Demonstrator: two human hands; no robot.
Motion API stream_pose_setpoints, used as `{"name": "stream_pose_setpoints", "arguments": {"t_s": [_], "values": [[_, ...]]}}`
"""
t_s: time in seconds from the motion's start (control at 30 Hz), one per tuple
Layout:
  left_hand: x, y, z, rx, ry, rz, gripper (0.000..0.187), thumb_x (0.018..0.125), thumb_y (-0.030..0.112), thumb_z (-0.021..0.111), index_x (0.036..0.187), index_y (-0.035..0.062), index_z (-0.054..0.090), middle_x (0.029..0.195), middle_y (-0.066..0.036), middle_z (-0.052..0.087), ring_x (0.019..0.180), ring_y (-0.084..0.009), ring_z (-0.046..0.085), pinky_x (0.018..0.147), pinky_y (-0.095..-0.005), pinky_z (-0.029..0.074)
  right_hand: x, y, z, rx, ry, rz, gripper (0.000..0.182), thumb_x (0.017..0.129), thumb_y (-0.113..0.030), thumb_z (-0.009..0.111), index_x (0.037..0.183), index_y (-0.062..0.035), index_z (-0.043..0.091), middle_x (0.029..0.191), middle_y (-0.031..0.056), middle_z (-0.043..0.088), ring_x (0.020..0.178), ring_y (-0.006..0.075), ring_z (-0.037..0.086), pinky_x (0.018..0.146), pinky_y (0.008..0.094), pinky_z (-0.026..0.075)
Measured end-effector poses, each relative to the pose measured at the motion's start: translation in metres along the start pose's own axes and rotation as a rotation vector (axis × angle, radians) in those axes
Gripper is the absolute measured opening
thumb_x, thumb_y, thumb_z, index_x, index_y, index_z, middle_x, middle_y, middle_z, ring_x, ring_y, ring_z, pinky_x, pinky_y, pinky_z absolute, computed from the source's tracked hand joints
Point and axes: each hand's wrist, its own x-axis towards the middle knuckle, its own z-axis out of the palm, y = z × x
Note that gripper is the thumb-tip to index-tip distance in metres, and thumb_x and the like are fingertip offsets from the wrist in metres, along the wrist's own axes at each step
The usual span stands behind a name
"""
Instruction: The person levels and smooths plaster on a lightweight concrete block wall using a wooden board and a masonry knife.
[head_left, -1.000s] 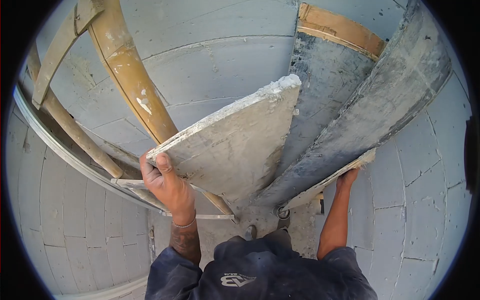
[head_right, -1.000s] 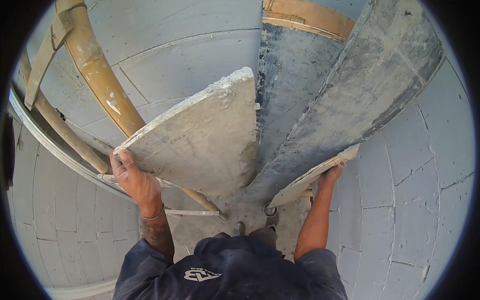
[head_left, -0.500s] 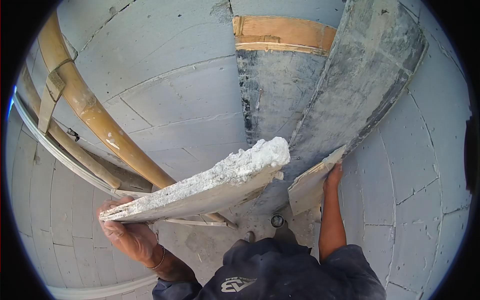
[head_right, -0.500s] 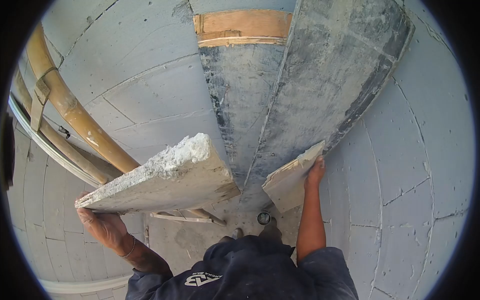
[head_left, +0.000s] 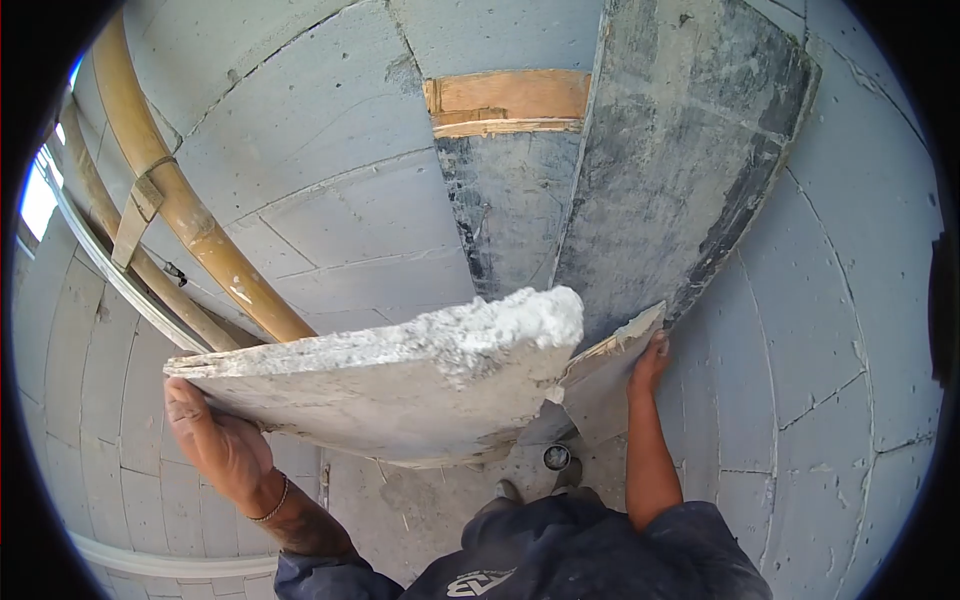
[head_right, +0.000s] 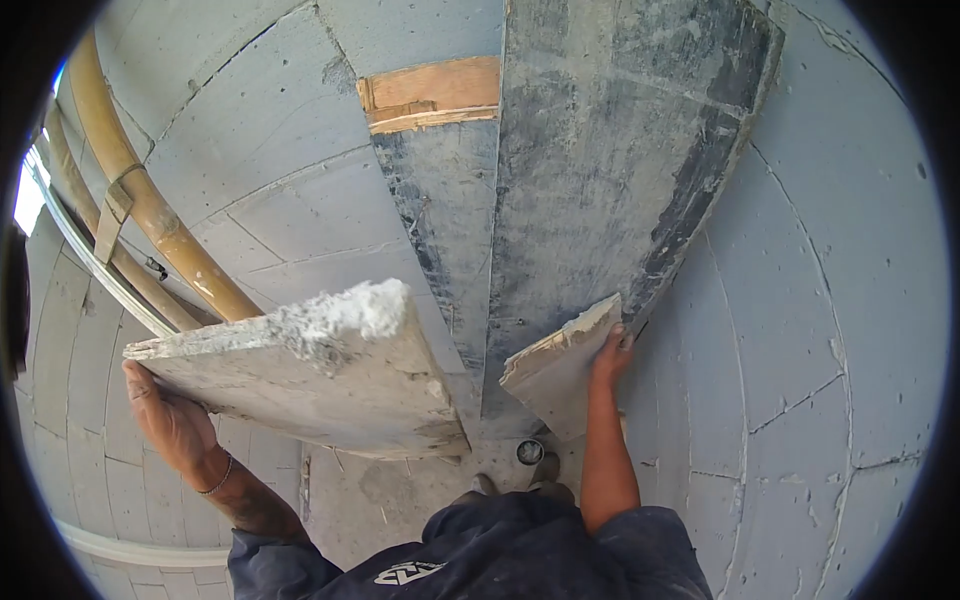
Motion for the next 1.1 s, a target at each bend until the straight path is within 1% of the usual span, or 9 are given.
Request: {"name": "stream_pose_setpoints", "arguments": {"t_s": [0.07, 0.2, 0.3, 0.33, 0.4, 0.47, 0.53, 0.93, 1.1], "values": [[-0.018, -0.032, 0.018, -0.013, -0.124, -0.088, 0.034, 0.092, 0.031, 0.043, 0.096, -0.0024, 0.047, 0.084, -0.007, 0.053, 0.076, -0.0131, 0.051, 0.073, -0.0276, 0.043, -0.005, -0.006, 0.002, -0.124, 0.094, -0.021, 0.051, 0.085, -0.042, 0.051, 0.102, 0.0064, 0.05, 0.093, 0.0156, 0.055, 0.088, 0.022, 0.05, 0.078, 0.0331, 0.039], [-0.08, -0.113, 0.054, 0.054, -0.279, -0.164, 0.038, 0.083, 0.036, 0.058, 0.088, -0.0007, 0.05, 0.077, 0.0, 0.047, 0.069, -0.0067, 0.041, 0.061, -0.0211, 0.035, -0.001, 0.012, -0.004, -0.133, 0.107, -0.076, 0.048, 0.086, -0.041, 0.051, 0.097, 0.0048, 0.051, 0.09, 0.0136, 0.054, 0.084, 0.0216, 0.049, 0.076, 0.0335, 0.04], [-0.126, -0.152, 0.072, -0.007, -0.276, -0.302, 0.036, 0.083, 0.033, 0.06, 0.089, 0.0001, 0.049, 0.075, 0.002, 0.045, 0.069, -0.0066, 0.04, 0.062, -0.0206, 0.035, -0.007, 0.002, -0.011, -0.184, 0.067, -0.002, 0.044, 0.086, -0.04, 0.052, 0.096, 0.002, 0.05, 0.091, 0.011, 0.053, 0.082, 0.0193, 0.048, 0.073, 0.0334, 0.041], [-0.14, -0.165, 0.076, -0.015, -0.266, -0.313, 0.036, 0.083, 0.033, 0.06, 0.089, 0.0001, 0.049, 0.075, 0.002, 0.045, 0.069, -0.0066, 0.04, 0.062, -0.0206, 0.035, -0.005, 0.008, -0.018, 0.307, -0.079, 0.257, 0.045, 0.086, -0.041, 0.052, 0.101, 0.0011, 0.048, 0.095, 0.0093, 0.052, 0.083, 0.017, 0.049, 0.072, 0.0314, 0.041], [-0.166, -0.191, 0.082, 0.029, -0.115, -0.352, 0.036, 0.083, 0.034, 0.06, 0.088, 0.0005, 0.049, 0.075, 0.001, 0.045, 0.069, -0.0068, 0.04, 0.062, -0.021, 0.036, -0.017, -0.008, -0.024, 0.134, -0.111, 0.13, 0.046, 0.086, -0.04, 0.054, 0.106, -0.0002, 0.044, 0.1, 0.0084, 0.05, 0.088, 0.0167, 0.05, 0.075, 0.0307, 0.042], [-0.179, -0.211, 0.089, -0.006, -0.07, -0.308, 0.036, 0.083, 0.035, 0.059, 0.089, 0.0002, 0.049, 0.074, 0.001, 0.045, 0.068, -0.007, 0.04, 0.061, -0.0214, 0.036, -0.024, -0.024, -0.026, 0.248, -0.137, 0.207, 0.044, 0.086, -0.038, 0.054, 0.106, -0.0004, 0.043, 0.1, 0.0088, 0.05, 0.09, 0.0173, 0.051, 0.076, 0.0312, 0.043], [-0.183, -0.217, 0.097, -0.03, -0.008, -0.275, 0.037, 0.084, 0.035, 0.058, 0.089, -0.0001, 0.049, 0.074, 0.001, 0.045, 0.067, -0.0072, 0.04, 0.06, -0.0218, 0.036, -0.028, -0.032, -0.024, 0.346, -0.176, 0.296, 0.042, 0.086, -0.036, 0.054, 0.106, -0.0007, 0.042, 0.1, 0.0091, 0.05, 0.093, 0.018, 0.051, 0.078, 0.0317, 0.044], [-0.173, -0.227, 0.1, 0.11, 0.031, -0.197, 0.043, 0.084, 0.039, 0.055, 0.091, -0.0037, 0.05, 0.07, -0.003, 0.047, 0.066, -0.0107, 0.043, 0.06, -0.0252, 0.039, -0.06, -0.054, -0.002, 0.355, 0.032, 0.166, 0.037, 0.088, -0.029, 0.052, 0.106, -0.0003, 0.038, 0.098, 0.0121, 0.052, 0.088, 0.0207, 0.056, 0.075, 0.034, 0.048], [-0.164, -0.234, 0.079, 0.002, -0.107, -0.276, 0.041, 0.082, 0.032, 0.059, 0.098, -0.004, 0.048, 0.079, -0.005, 0.051, 0.071, -0.0127, 0.046, 0.067, -0.0264, 0.041, -0.069, -0.071, 0.003, 0.27, 0.032, 0.157, 0.04, 0.087, -0.033, 0.054, 0.104, -0.0007, 0.038, 0.095, 0.0112, 0.052, 0.087, 0.0199, 0.056, 0.072, 0.0318, 0.048]]}}
